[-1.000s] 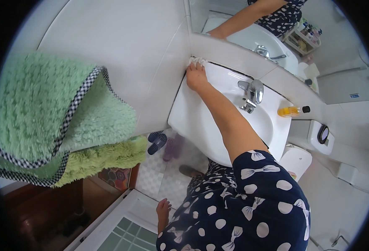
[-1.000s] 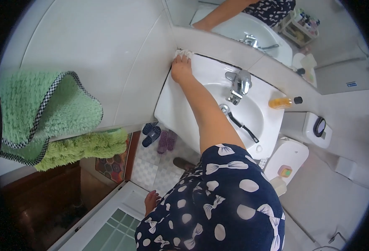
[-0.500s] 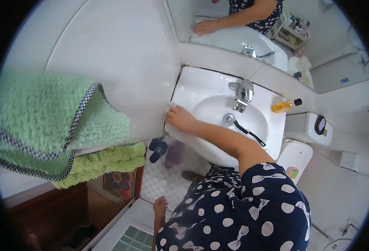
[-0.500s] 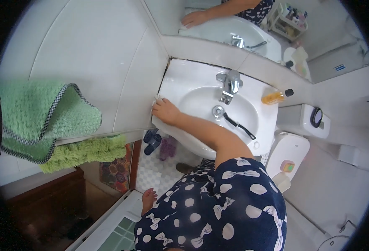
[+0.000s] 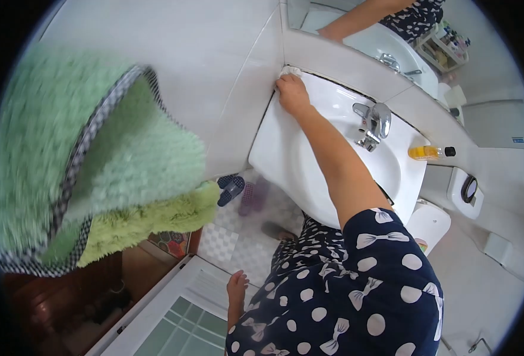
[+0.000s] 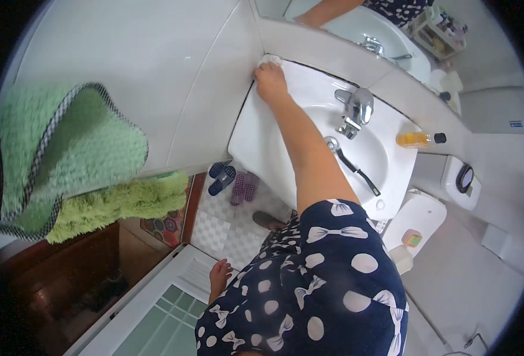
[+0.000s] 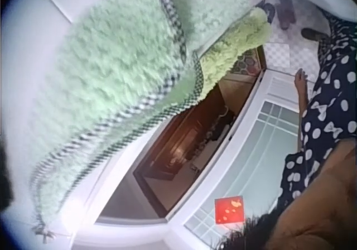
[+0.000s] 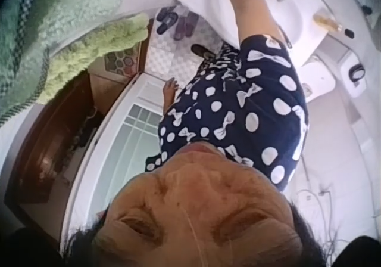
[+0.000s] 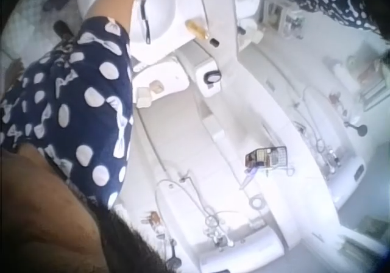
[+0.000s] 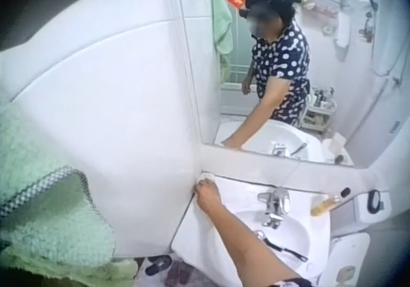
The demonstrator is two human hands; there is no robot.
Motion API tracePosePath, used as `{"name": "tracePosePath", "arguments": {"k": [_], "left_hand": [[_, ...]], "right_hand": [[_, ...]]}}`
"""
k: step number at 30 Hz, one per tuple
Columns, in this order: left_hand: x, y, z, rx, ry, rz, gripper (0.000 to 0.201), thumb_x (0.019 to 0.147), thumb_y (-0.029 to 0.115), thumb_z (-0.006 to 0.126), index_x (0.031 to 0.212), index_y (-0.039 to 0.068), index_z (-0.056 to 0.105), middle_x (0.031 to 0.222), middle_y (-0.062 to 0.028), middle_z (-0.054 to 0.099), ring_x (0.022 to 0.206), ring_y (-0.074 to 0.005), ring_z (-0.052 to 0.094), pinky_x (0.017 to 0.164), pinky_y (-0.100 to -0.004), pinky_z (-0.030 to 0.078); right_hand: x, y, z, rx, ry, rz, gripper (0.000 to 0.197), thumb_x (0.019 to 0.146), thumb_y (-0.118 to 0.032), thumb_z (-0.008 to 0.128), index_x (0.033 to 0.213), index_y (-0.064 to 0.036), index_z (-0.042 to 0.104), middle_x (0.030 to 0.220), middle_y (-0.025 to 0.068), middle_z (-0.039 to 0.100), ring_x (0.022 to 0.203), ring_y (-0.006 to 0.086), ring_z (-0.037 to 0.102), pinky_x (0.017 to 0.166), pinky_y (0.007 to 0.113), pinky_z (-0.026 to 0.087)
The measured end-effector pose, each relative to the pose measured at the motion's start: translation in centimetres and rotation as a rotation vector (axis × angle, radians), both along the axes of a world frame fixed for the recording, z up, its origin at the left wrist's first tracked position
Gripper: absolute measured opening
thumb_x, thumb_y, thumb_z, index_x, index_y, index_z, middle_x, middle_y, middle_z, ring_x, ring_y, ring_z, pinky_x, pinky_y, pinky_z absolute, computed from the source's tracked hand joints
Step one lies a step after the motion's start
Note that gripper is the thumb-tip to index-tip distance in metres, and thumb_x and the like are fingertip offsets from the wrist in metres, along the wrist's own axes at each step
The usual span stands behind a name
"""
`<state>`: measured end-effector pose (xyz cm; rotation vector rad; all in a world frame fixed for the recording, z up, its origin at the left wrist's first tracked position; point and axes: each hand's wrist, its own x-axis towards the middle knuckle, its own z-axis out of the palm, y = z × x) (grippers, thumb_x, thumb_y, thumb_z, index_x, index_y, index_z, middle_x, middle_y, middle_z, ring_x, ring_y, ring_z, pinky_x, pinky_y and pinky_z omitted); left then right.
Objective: Cleaning a bathroom sink and faucet with a rag and soap.
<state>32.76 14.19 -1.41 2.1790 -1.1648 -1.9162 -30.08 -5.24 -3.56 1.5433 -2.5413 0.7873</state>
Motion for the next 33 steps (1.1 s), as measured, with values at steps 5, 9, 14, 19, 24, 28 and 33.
{"name": "tracePosePath", "arguments": {"k": [5, 9, 14, 19, 24, 28, 33], "left_hand": [[5.1, 2.6, -2.3, 0.029, -0.007, 0.072, 0.034, 0.091, 0.014, 0.059, 0.123, 0.002, 0.060, 0.097, -0.0068, 0.067, 0.081, -0.0160, 0.065, 0.066, -0.0267, 0.049], [6.1, 1.9, -2.6, 0.018, -0.013, -0.056, 0.032, 0.090, 0.013, 0.060, 0.120, 0.002, 0.063, 0.092, -0.0071, 0.067, 0.076, -0.0162, 0.064, 0.062, -0.0272, 0.049], [5.8, -1.2, -3.5, -0.036, -0.009, -0.075, 0.031, 0.091, 0.014, 0.060, 0.120, 0.002, 0.062, 0.092, -0.0073, 0.066, 0.075, -0.0157, 0.064, 0.061, -0.0259, 0.048], [2.7, -5.0, -2.9, -0.093, 0.043, -0.131, 0.033, 0.096, 0.021, 0.061, 0.124, 0.004, 0.058, 0.098, -0.0071, 0.066, 0.079, -0.0144, 0.063, 0.064, -0.0241, 0.049], [0.1, -5.1, -2.0, -0.083, 0.060, -0.148, 0.033, 0.097, 0.020, 0.059, 0.126, 0.004, 0.057, 0.101, -0.0064, 0.065, 0.082, -0.0143, 0.063, 0.066, -0.0240, 0.049], [-1.7, -3.5, -1.0, -0.047, 0.014, -0.117, 0.033, 0.093, 0.014, 0.058, 0.124, 0.002, 0.059, 0.103, -0.0077, 0.065, 0.084, -0.0151, 0.063, 0.068, -0.0253, 0.048], [-1.1, -1.6, -0.7, -0.007, -0.045, -0.071, 0.034, 0.093, 0.015, 0.059, 0.124, 0.003, 0.060, 0.104, -0.0077, 0.066, 0.085, -0.0159, 0.064, 0.069, -0.0269, 0.049]], "right_hand": [[8.1, 1.2, -0.5, -0.055, 0.072, -0.007, 0.014, 0.075, -0.003, 0.057, 0.087, -0.0029, 0.063, 0.098, 0.0156, 0.059, 0.099, 0.0349, 0.055, 0.090, 0.046, 0.045], [13.7, 4.5, 0.3, 0.018, 0.080, 0.104, 0.014, 0.078, -0.008, 0.057, 0.088, -0.0065, 0.067, 0.101, 0.0117, 0.060, 0.105, 0.0307, 0.054, 0.094, 0.046, 0.045], [20.0, 7.3, 2.3, 0.061, 0.030, 0.249, 0.017, 0.078, -0.008, 0.056, 0.092, -0.0071, 0.066, 0.105, 0.0090, 0.058, 0.111, 0.0277, 0.051, 0.102, 0.044, 0.040], [20.0, 8.7, 1.6, -0.013, 0.116, 0.453, 0.011, 0.077, -0.012, 0.058, 0.087, -0.0107, 0.064, 0.097, 0.0042, 0.056, 0.108, 0.0228, 0.052, 0.094, 0.039, 0.042], [15.0, 7.6, 0.7, -0.092, 0.080, 0.622, 0.014, 0.076, -0.012, 0.059, 0.090, -0.0111, 0.063, 0.098, 0.0043, 0.057, 0.105, 0.0235, 0.053, 0.093, 0.038, 0.044], [9.7, 5.5, -0.8, -0.119, 0.009, 0.644, 0.014, 0.077, -0.010, 0.057, 0.090, -0.0106, 0.062, 0.101, 0.0054, 0.058, 0.106, 0.0256, 0.054, 0.093, 0.038, 0.045], [3.1, 3.1, -1.2, -0.103, 0.045, 0.471, 0.017, 0.082, -0.009, 0.053, 0.093, -0.0098, 0.065, 0.103, 0.0076, 0.062, 0.108, 0.0270, 0.056, 0.093, 0.040, 0.048]]}}
